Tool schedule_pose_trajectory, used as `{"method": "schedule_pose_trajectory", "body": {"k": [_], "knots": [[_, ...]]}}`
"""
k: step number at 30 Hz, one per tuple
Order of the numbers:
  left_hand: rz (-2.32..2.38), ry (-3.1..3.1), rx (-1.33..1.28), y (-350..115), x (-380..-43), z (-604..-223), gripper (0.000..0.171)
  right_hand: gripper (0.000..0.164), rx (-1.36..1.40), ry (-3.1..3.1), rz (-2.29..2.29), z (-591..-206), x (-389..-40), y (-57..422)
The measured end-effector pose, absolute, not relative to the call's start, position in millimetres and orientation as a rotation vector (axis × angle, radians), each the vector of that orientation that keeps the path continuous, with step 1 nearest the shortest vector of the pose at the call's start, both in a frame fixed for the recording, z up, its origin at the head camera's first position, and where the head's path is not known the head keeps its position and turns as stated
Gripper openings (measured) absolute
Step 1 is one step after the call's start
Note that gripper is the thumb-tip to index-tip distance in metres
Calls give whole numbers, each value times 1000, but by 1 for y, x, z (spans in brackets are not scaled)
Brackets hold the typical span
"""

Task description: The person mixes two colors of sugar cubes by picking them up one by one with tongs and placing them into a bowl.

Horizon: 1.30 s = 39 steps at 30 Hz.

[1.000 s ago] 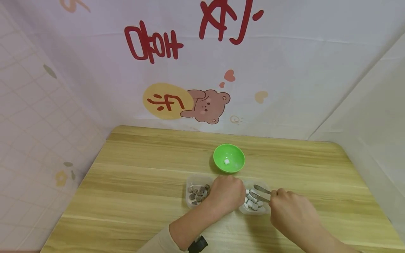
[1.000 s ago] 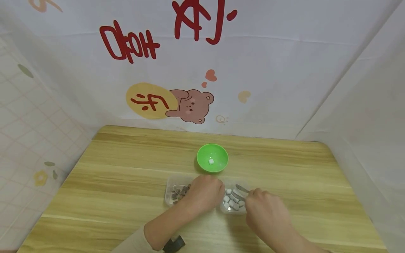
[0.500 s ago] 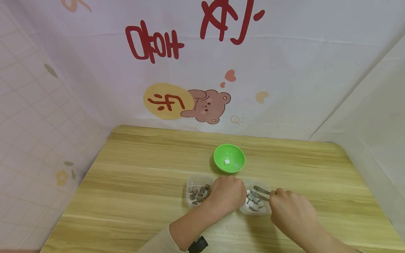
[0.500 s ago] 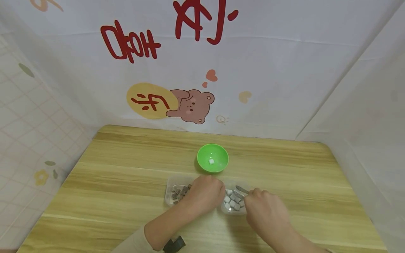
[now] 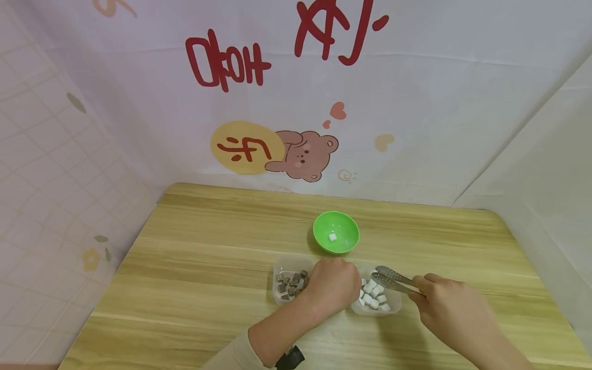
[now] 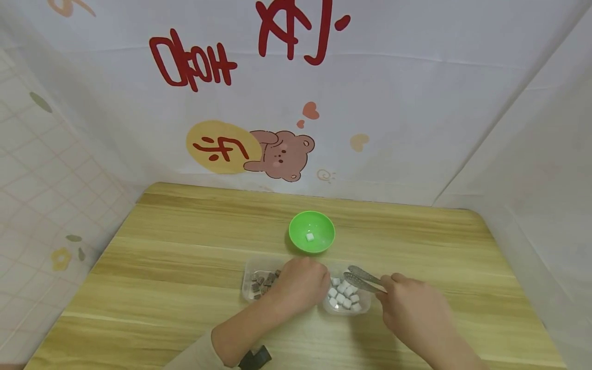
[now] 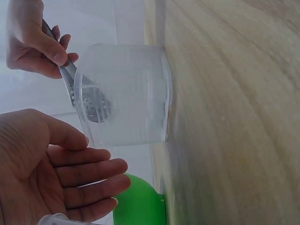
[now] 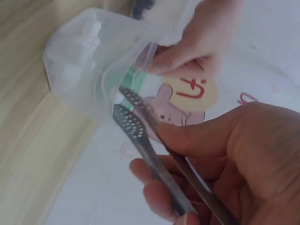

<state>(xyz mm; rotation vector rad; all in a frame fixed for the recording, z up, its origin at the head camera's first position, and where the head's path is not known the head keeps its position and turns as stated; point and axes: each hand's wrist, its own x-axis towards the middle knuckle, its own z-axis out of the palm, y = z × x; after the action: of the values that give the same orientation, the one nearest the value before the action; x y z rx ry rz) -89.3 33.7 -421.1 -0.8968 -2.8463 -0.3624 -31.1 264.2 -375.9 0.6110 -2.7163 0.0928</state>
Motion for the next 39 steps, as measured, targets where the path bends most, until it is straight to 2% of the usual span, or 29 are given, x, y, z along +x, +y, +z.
{"method": "schedule_pose_trajectory", "body": {"k": [3, 9, 15, 23, 31, 39], "knots": [[-362, -2848, -894, 34, -90, -422, 44, 35, 599, -2703, 167, -373, -31, 270], [-365, -2870, -907, 34, -91, -423, 41, 24, 638, -2590, 322, -367, -37, 270], [-394, -2897, -901, 33, -90, -422, 41, 22, 608, -2536, 373, -368, -58, 261], [-357, -2911, -917, 36, -90, -421, 41, 18, 581, -2555, 396, -389, -88, 254], [-339, -2925, -885, 37, -89, -420, 39, 20, 532, -2689, 400, -403, -99, 251], [-382, -2918, -888, 36, -90, -421, 40, 28, 526, -2623, 446, -398, -96, 255]]}}
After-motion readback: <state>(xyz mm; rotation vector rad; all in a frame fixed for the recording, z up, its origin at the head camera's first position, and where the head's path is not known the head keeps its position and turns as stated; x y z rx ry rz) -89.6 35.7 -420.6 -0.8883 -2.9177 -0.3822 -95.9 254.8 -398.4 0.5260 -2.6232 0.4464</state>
